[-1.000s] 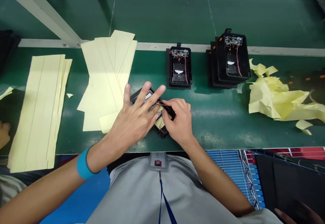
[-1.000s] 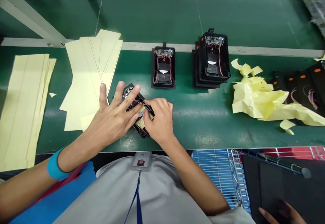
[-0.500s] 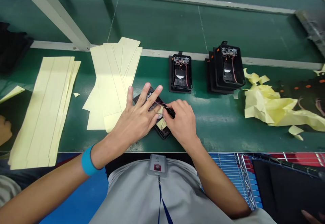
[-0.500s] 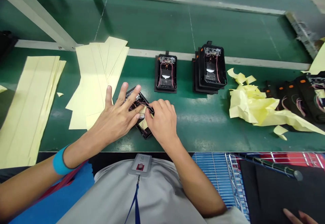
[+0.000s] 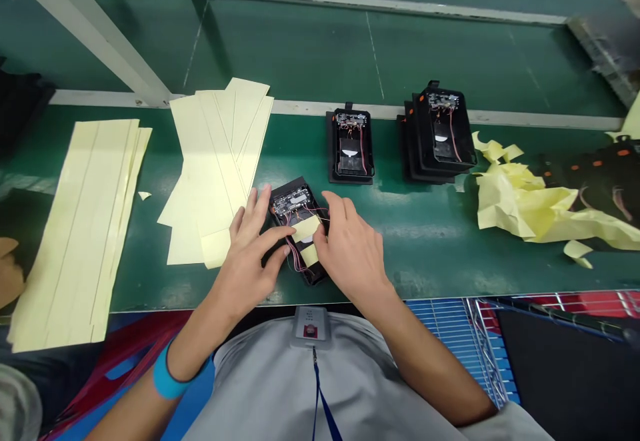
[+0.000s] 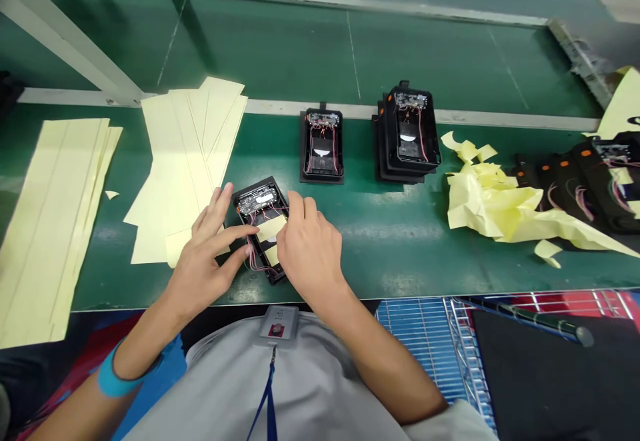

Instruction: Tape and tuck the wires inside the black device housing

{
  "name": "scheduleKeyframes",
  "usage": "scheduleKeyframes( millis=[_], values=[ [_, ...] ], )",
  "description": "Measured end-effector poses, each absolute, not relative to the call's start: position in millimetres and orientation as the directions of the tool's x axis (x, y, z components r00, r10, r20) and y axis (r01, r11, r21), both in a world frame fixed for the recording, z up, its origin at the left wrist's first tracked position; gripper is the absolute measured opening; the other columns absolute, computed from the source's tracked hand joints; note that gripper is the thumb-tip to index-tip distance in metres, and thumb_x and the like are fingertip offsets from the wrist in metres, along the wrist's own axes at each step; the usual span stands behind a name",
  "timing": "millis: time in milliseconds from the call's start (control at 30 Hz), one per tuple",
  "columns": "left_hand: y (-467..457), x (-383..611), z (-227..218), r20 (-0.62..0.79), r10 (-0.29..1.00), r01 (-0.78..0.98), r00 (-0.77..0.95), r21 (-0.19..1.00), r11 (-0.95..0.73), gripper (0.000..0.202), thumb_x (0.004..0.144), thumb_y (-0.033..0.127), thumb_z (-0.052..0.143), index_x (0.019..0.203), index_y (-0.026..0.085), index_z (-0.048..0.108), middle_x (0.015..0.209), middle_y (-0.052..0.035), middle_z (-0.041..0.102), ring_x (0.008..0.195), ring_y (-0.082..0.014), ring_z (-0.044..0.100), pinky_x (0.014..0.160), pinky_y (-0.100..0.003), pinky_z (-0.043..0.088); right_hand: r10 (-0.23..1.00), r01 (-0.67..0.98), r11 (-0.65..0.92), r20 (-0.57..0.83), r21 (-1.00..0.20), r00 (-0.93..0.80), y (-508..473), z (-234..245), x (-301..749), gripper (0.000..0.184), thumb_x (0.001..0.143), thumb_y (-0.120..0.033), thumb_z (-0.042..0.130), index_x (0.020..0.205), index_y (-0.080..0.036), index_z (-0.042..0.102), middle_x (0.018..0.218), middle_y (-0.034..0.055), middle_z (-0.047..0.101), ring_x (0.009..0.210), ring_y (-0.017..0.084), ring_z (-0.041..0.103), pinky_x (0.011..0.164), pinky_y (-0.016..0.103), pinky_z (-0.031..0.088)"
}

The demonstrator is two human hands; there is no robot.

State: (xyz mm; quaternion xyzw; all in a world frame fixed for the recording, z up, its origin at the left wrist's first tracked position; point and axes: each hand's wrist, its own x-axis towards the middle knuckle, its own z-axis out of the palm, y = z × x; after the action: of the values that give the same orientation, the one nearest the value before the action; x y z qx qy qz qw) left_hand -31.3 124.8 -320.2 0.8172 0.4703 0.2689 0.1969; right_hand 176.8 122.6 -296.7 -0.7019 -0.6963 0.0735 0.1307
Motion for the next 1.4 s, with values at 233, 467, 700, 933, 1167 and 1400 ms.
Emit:
scheduleKeyframes(
  millis=[233,467,700,933,1167,1400],
  values=[
    [116.8,-28.1,-326.3,0.237,0.919,0.632,0.315,0.670,-0.390,0.027,0.103,0.020,0.063,0.127,0.027,0.073,0.179,-0.0037,0.031,0.168,-0.0324,0.039,0.140,-0.072,0.027,0.923,0.879,0.382,0.173,-0.285,-0.344,109.3,-288.4,189.4,0.049,0.105,-0.020,0.055,0.154,-0.025,0.056,0.177,0.0127,0.036,0.158,0.036,0.042,0.122,0.058,0.046],
    [125.8,-25.4,-324.4,0.218,0.935,0.521,0.279,0.783,-0.339,0.026,0.098,0.016,0.064,0.120,0.025,0.073,0.175,-0.0018,0.039,0.164,-0.0264,0.043,0.143,-0.059,0.032,0.872,0.849,0.488,0.136,-0.201,-0.469,91.6,-305.7,205.6,0.058,0.110,-0.068,0.051,0.152,-0.031,0.063,0.188,0.0082,0.010,0.172,0.042,0.016,0.133,0.076,0.022],
    [133.8,-27.8,-327.1,0.171,0.940,0.439,0.297,0.849,-0.293,0.021,0.101,0.023,0.067,0.121,0.024,0.072,0.177,-0.0035,0.039,0.166,-0.0277,0.040,0.143,-0.059,0.033,0.793,0.791,0.604,0.175,-0.099,-0.584,94.2,-312.9,204.9,0.088,0.104,-0.086,0.033,0.165,-0.027,0.053,0.188,0.0034,0.008,0.175,0.038,0.007,0.138,0.075,0.008],
    [135.1,-34.4,-332.9,0.102,0.951,0.383,0.292,0.899,-0.214,0.046,0.102,0.034,0.074,0.148,0.034,0.066,0.177,-0.0003,0.039,0.168,-0.0247,0.039,0.143,-0.051,0.037,0.707,0.703,0.703,0.220,-0.108,-0.673,110.5,-308.7,213.7,0.099,0.097,-0.095,0.030,0.160,-0.024,0.057,0.187,0.0005,0.009,0.176,0.035,0.003,0.141,0.067,-0.011],
    [133.7,-29.5,-330.5,0.110,0.953,0.378,0.281,0.900,-0.215,0.063,0.101,0.030,0.074,0.162,0.035,0.057,0.176,0.0011,0.042,0.168,-0.0224,0.039,0.144,-0.045,0.035,0.752,0.745,0.658,0.151,-0.107,-0.642,111.5,-305.2,209.8,0.096,0.099,-0.093,0.031,0.162,-0.024,0.056,0.187,0.0003,0.005,0.176,0.038,0.002,0.140,0.071,-0.005],
    [133.4,-26.4,-328.1,0.143,0.951,0.381,0.273,0.892,-0.243,0.064,0.101,0.027,0.073,0.163,0.031,0.057,0.176,-0.0005,0.042,0.167,-0.0231,0.040,0.143,-0.046,0.037,0.800,0.801,0.595,0.143,-0.066,-0.583,111.7,-310.4,194.9,0.088,0.107,-0.082,0.036,0.169,-0.020,0.048,0.187,0.0024,0.004,0.175,0.038,0.004,0.141,0.073,0.002]
  ],
)
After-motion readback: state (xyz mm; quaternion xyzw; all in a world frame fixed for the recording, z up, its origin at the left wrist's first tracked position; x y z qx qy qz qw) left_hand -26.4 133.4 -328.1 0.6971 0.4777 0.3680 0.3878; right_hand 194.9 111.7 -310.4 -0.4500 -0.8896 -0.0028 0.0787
